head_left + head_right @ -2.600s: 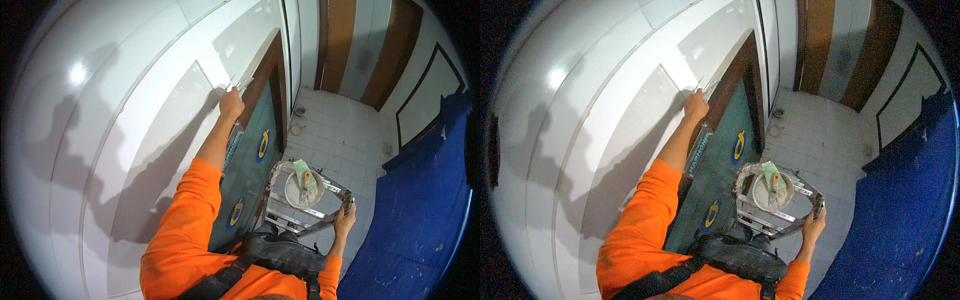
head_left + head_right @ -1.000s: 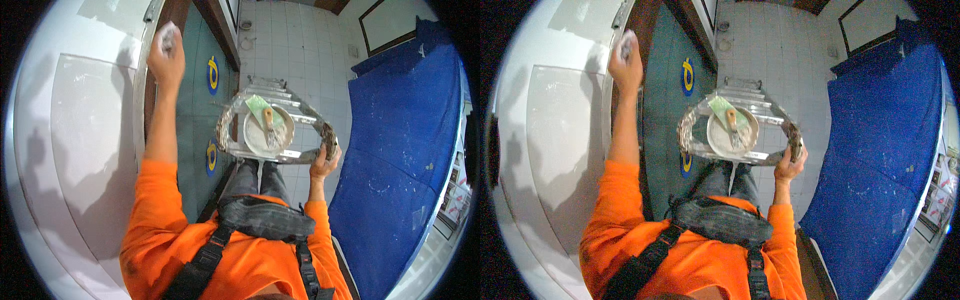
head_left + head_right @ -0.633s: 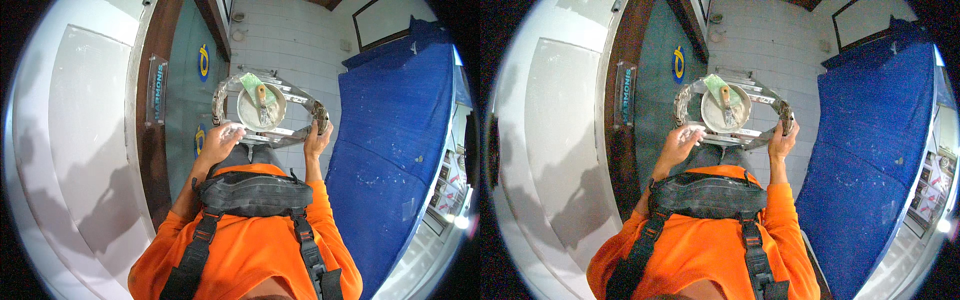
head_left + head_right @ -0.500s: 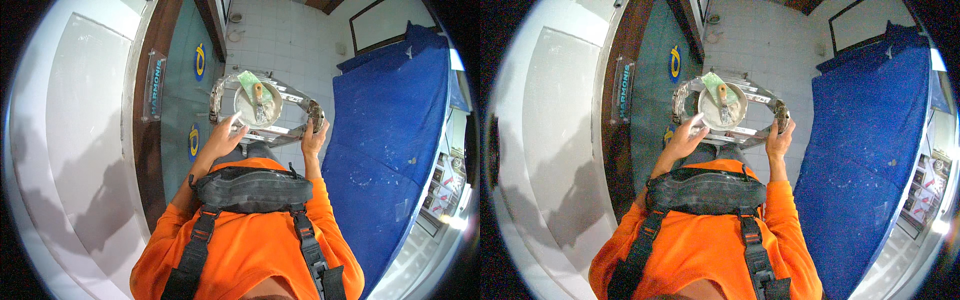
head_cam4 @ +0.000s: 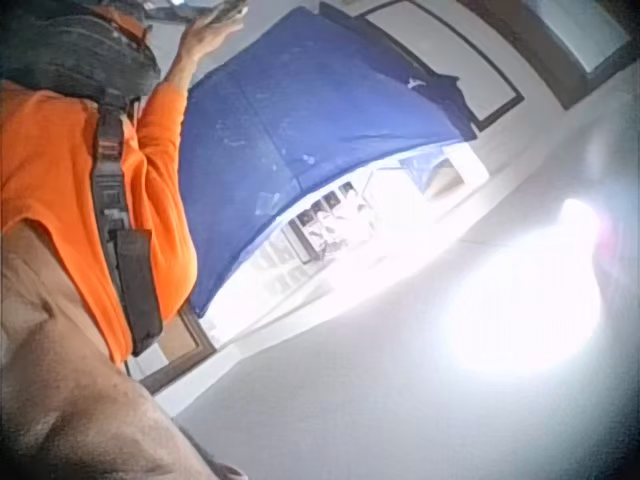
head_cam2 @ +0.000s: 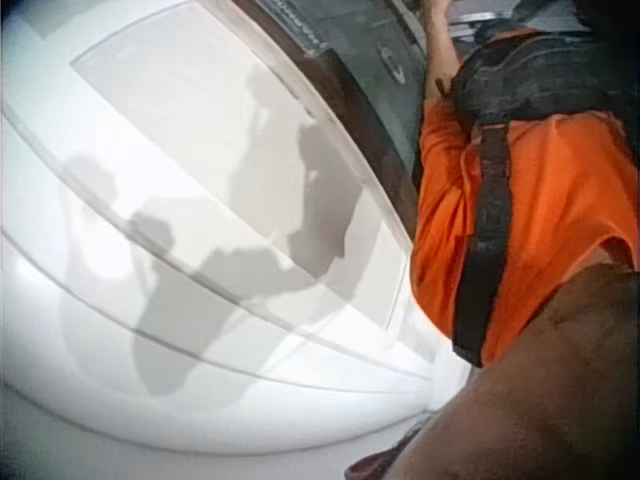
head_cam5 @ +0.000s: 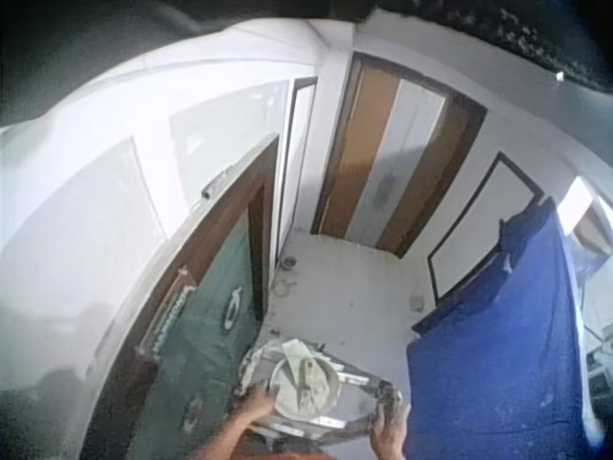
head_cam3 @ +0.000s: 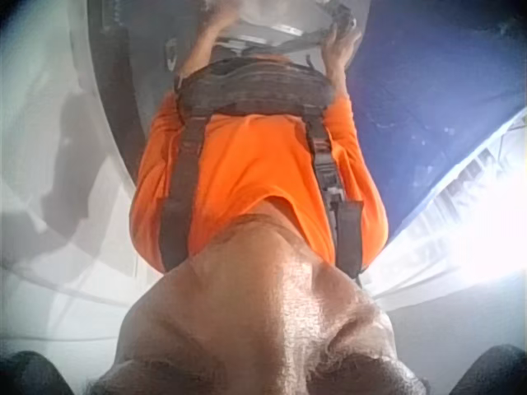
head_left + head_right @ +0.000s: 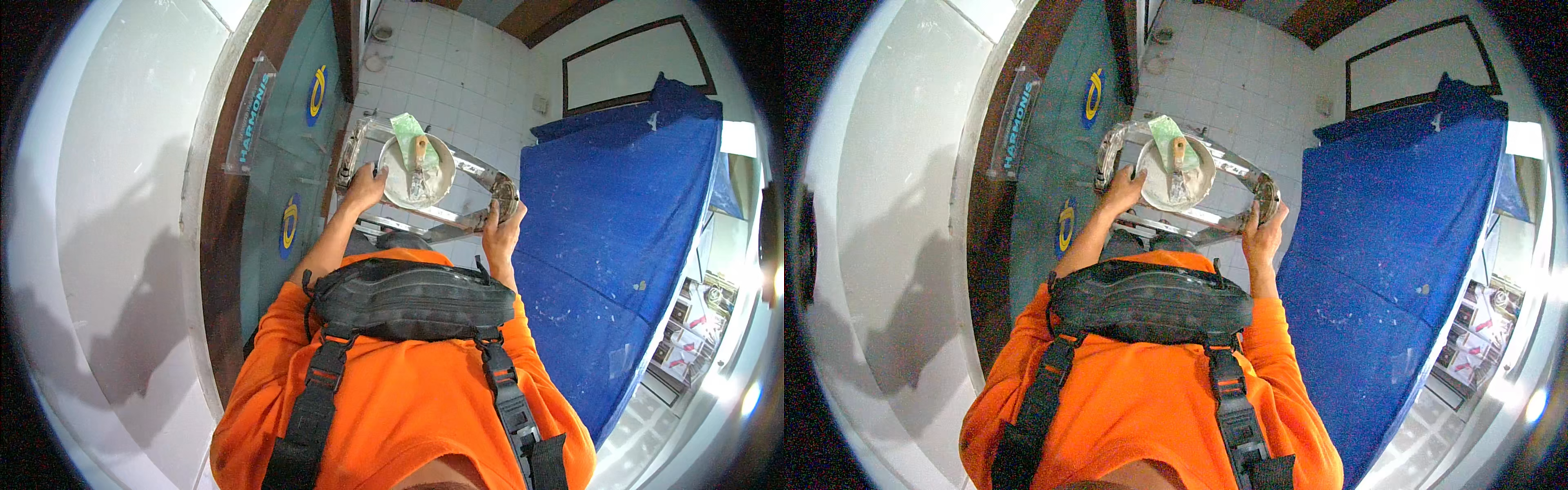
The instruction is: The person applies a white putty to a gap in the ceiling by hand and using a tool, smooths the material along the seam, and moves a ladder to reach different sections of the gap.
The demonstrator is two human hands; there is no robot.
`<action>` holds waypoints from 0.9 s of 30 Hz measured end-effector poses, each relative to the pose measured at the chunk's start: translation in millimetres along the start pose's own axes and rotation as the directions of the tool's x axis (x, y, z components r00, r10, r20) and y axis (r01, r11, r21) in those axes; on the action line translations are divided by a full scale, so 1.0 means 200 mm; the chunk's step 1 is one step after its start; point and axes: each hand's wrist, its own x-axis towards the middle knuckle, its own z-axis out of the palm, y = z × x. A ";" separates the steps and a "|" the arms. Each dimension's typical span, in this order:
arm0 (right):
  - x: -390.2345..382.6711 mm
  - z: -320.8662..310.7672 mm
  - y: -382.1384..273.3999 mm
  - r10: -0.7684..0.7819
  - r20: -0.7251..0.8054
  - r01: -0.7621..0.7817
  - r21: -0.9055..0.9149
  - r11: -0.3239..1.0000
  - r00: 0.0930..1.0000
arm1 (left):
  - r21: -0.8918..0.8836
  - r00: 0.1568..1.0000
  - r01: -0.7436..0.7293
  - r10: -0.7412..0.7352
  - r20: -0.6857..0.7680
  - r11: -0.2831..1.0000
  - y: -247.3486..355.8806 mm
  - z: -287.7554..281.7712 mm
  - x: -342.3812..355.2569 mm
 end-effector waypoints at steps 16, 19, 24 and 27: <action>0.14 -0.19 -0.55 -0.649 0.291 0.662 0.068 0.747 0.703 | -0.368 0.971 -0.035 -0.056 -0.233 0.929 0.11 0.03 -0.09; 0.15 -0.25 -0.63 -0.682 0.303 0.677 0.139 0.723 0.666 | -0.563 0.994 -0.061 0.001 -0.106 0.824 0.38 -0.18 -0.22; 0.21 -0.34 -0.77 -0.814 0.285 0.816 0.148 0.559 0.506 | -0.727 0.988 -0.121 0.009 -0.156 0.676 0.62 -0.38 -0.35; 0.23 -0.40 -0.86 -0.828 0.331 0.836 0.166 0.523 0.453 | -0.750 0.988 -0.115 -0.003 -0.154 0.651 0.70 -0.47 -0.40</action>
